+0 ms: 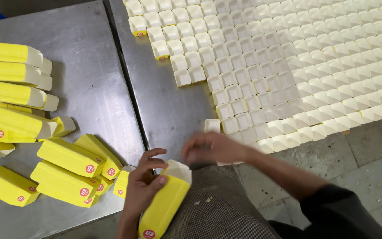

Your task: The person picks up yellow foam box halves from a pile, opens them by hand, fits white trays into the boxes, and stacks the assembled boxes on the stainless steel work table. They also slide and arrange loose white trays into rows on the table as they work.

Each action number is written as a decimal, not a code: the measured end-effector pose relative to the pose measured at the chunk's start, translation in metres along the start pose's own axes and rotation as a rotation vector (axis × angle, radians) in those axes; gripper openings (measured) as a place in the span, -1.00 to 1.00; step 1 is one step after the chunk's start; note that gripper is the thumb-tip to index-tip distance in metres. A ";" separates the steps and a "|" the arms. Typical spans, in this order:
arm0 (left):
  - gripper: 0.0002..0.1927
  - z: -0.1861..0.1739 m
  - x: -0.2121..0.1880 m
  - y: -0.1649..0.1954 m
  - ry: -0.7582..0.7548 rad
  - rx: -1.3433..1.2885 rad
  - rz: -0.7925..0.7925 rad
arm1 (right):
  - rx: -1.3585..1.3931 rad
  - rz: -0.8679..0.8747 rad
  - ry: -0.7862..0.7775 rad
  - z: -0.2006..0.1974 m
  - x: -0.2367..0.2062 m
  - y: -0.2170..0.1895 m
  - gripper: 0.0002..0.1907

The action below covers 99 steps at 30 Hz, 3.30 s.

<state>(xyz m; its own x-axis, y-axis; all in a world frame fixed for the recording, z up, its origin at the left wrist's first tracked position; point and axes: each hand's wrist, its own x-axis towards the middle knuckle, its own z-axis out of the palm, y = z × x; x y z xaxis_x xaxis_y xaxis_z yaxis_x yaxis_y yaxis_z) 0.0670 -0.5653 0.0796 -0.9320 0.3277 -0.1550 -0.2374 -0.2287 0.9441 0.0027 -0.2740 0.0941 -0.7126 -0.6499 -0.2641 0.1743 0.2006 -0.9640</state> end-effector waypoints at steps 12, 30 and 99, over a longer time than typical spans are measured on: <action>-0.68 0.019 -0.016 0.020 0.040 0.146 0.036 | -0.168 0.008 0.364 0.062 -0.022 -0.070 -0.89; -0.55 0.021 -0.034 0.032 -0.004 0.078 0.200 | -0.468 0.264 0.565 0.049 -0.005 -0.060 -0.87; -0.66 -0.035 -0.019 -0.016 0.357 -0.165 0.223 | -1.572 0.239 -0.093 -0.123 0.101 0.140 -0.77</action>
<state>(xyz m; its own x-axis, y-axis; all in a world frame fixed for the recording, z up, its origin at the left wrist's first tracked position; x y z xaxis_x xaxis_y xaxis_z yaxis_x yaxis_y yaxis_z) 0.0789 -0.5995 0.0571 -0.9945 -0.0766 -0.0713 -0.0338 -0.4102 0.9114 -0.1284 -0.2215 -0.0639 -0.7204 -0.5227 -0.4559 -0.6149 0.7854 0.0712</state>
